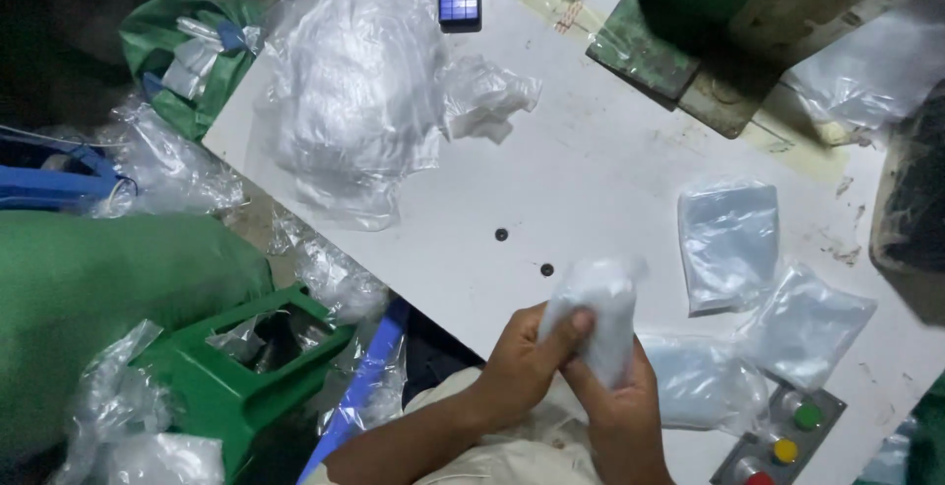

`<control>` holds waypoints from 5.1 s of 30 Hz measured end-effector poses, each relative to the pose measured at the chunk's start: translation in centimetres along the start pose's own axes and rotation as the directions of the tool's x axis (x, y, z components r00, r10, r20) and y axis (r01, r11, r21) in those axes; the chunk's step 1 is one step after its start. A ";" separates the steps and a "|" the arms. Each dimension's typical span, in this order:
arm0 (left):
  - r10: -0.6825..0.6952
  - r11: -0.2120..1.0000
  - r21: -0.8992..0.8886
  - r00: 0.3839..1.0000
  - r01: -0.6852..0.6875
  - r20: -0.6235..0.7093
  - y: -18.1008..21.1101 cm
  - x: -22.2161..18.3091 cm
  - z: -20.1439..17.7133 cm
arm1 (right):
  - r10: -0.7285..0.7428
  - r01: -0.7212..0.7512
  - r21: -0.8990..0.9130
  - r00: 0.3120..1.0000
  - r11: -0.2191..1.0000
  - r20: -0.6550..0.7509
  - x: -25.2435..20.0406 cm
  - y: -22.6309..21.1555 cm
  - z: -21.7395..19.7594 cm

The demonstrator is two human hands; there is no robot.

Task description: Folding and stacking small plastic bags on a work table

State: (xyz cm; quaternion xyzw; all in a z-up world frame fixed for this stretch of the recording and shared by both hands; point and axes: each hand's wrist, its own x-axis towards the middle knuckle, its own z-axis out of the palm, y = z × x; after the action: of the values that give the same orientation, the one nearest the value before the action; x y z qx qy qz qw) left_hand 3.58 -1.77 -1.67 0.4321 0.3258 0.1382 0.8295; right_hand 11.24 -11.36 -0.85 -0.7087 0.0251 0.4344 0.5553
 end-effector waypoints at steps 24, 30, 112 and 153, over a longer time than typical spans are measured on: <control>0.818 -0.195 0.977 0.536 -0.084 0.210 5.6 8.0 -14.3 | -0.036 0.076 0.316 0.991 0.946 -0.128 0.0 0.1 -1.8; 0.686 0.061 0.946 0.702 -0.319 0.192 0.1 5.1 -10.5 | -0.084 0.140 0.237 0.969 0.961 -0.233 0.4 1.8 -2.0; 0.223 0.970 0.013 0.865 -0.243 -0.450 -4.2 -0.1 -1.9 | -0.571 0.747 -0.632 0.617 0.208 0.542 -0.5 1.6 -1.4; 0.515 -0.171 0.873 0.714 -0.456 0.474 -0.5 2.4 -1.5 | -0.148 0.137 -0.058 0.944 0.989 -0.296 5.6 -4.3 -5.5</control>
State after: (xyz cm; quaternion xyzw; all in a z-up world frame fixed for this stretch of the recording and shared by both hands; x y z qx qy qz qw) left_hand 4.33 0.12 -3.75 0.9501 0.1568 0.1946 0.1867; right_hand 20.21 -11.63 -1.11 -0.7764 0.0497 0.2813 0.5618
